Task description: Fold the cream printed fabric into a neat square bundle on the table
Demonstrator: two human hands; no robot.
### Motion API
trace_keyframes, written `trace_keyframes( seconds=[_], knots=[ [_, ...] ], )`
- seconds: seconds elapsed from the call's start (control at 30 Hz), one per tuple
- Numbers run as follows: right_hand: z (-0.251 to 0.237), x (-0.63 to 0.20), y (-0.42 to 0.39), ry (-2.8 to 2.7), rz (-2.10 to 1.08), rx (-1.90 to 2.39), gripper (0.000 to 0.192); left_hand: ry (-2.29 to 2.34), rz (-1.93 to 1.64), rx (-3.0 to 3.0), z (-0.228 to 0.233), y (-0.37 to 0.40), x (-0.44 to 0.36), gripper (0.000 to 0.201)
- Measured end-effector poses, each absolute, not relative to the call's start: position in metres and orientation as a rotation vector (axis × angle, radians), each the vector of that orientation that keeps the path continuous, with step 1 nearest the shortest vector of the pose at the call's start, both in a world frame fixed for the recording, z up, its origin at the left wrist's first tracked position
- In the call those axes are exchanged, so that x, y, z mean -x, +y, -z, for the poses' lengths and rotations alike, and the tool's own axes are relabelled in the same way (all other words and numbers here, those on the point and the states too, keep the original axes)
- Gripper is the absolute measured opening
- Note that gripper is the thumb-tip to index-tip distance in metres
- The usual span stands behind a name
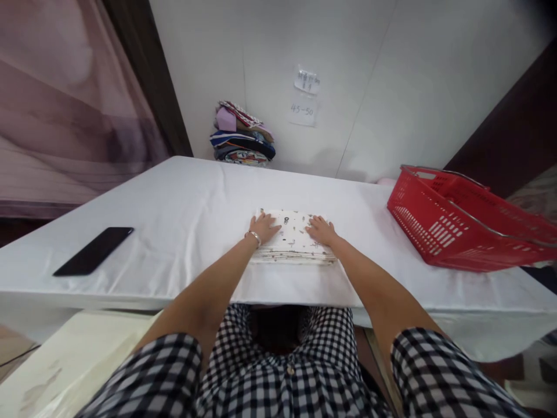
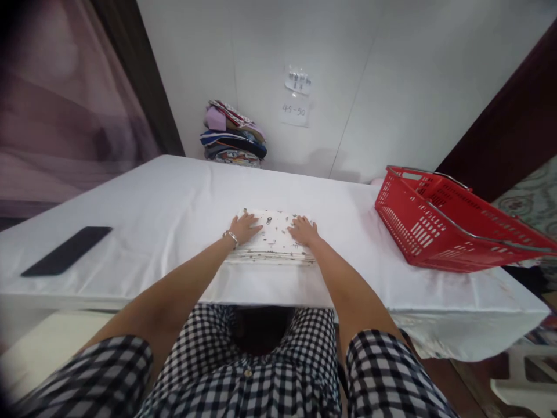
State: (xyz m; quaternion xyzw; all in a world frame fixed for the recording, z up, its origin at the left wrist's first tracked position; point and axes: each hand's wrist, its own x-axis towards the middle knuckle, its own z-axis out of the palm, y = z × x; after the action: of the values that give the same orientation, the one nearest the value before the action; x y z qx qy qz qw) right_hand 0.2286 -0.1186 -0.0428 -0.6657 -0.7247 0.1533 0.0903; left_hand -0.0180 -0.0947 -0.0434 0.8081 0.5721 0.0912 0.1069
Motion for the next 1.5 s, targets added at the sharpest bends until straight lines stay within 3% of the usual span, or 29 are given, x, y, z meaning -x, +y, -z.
trace_keyframes(
  seconds=[0.2,0.33,0.5,0.8,1.23,1.5],
  knots=[
    [0.048,-0.231,-0.175,-2.083,-0.431,1.578,0.033,1.322,-0.611,-2.54,0.049,-0.153,0.038,0.037],
    [0.056,-0.23,-0.201,-2.257,-0.396,1.272,0.033,1.214,-0.778,-2.665,0.065,-0.182,0.043,0.035],
    [0.058,-0.234,-0.211,-2.407,-0.187,1.28,0.035,1.258,-0.859,-2.687,0.074,-0.188,0.046,0.03],
    [0.065,-0.236,-0.218,-2.529,-0.066,1.409,0.045,1.307,-0.833,-2.79,0.074,-0.194,0.046,0.028],
    [0.062,-0.248,-0.232,-2.614,0.098,1.553,0.066,1.357,-0.62,-2.947,0.069,-0.2,0.055,0.047],
    [0.058,-0.247,-0.222,-2.625,0.071,1.505,0.06,1.427,-0.412,-2.914,0.059,-0.195,0.047,0.052]
  ],
)
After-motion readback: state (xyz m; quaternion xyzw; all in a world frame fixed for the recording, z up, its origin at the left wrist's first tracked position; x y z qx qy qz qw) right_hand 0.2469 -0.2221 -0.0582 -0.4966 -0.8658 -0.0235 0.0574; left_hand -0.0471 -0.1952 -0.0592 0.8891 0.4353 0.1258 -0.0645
